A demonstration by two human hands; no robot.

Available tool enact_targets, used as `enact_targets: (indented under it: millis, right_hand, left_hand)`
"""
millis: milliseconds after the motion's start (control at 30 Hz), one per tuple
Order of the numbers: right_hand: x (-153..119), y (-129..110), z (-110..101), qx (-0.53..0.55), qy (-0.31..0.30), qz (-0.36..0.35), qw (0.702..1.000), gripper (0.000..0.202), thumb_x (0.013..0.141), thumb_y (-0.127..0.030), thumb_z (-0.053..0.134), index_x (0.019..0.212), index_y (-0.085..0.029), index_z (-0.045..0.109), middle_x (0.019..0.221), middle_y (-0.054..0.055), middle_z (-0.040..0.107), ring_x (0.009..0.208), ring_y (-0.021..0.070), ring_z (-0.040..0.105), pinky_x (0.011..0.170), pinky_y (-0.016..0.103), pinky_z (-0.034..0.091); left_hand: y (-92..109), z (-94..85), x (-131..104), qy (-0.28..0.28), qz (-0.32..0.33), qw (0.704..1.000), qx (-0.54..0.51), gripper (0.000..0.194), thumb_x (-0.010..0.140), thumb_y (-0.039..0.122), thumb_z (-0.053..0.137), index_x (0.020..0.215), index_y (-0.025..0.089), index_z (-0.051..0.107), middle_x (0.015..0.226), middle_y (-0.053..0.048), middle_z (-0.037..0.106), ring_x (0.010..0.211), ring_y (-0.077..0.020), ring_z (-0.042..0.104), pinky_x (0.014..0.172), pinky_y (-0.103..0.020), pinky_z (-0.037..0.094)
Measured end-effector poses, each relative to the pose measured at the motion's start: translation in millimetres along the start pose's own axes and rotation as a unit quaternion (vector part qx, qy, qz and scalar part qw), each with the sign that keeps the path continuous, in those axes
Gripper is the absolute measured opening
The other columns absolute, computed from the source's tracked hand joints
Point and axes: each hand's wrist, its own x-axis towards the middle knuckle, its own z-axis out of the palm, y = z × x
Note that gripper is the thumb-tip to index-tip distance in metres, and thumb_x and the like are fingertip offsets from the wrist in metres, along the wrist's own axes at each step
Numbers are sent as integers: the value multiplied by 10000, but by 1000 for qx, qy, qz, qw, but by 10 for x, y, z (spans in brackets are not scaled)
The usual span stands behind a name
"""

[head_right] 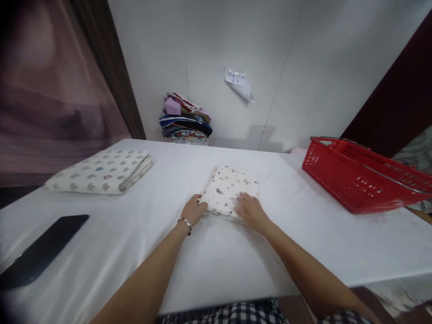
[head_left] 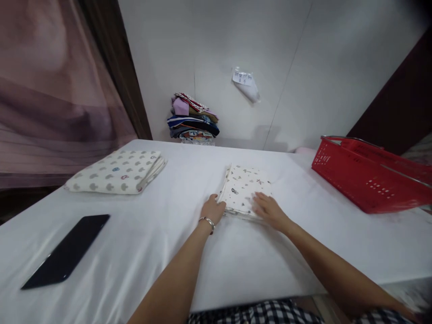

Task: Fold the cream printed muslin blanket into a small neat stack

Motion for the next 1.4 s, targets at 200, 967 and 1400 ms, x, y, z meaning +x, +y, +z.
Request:
enact_targets:
  millis: [200,967,1400]
  right_hand:
    - [-597,287,148,107,109,158,975,583,839,-507,508,1351,-231,463,1461,73,367,1320,249,367,1065,413,354]
    - [-557,391,-260,-54,168,128,976,526,819,-162,427,1338,-229,474,1473,6,349,1334,216,339,1104,377,308]
    - [-667,502,-408,-8,38,59,997,592,776,-192,446,1367,-231,456,1462,18,369,1362,234,300,1132,443,252]
  left_hand:
    - [-59,47,81,-17,-29,997,-68,424,734,278,554,1149,190,559,809,-55,669,610,-182,629,612,-273,491]
    - [284,279,-339,-199,-109,954,-197,579,731,207,570,1277,121,401,828,-102,686,498,-194,637,400,-241,445]
    - [283,278,-473,-278,-75,955,-70,418,696,302,655,1052,142,505,654,-64,666,452,-201,626,380,-232,437]
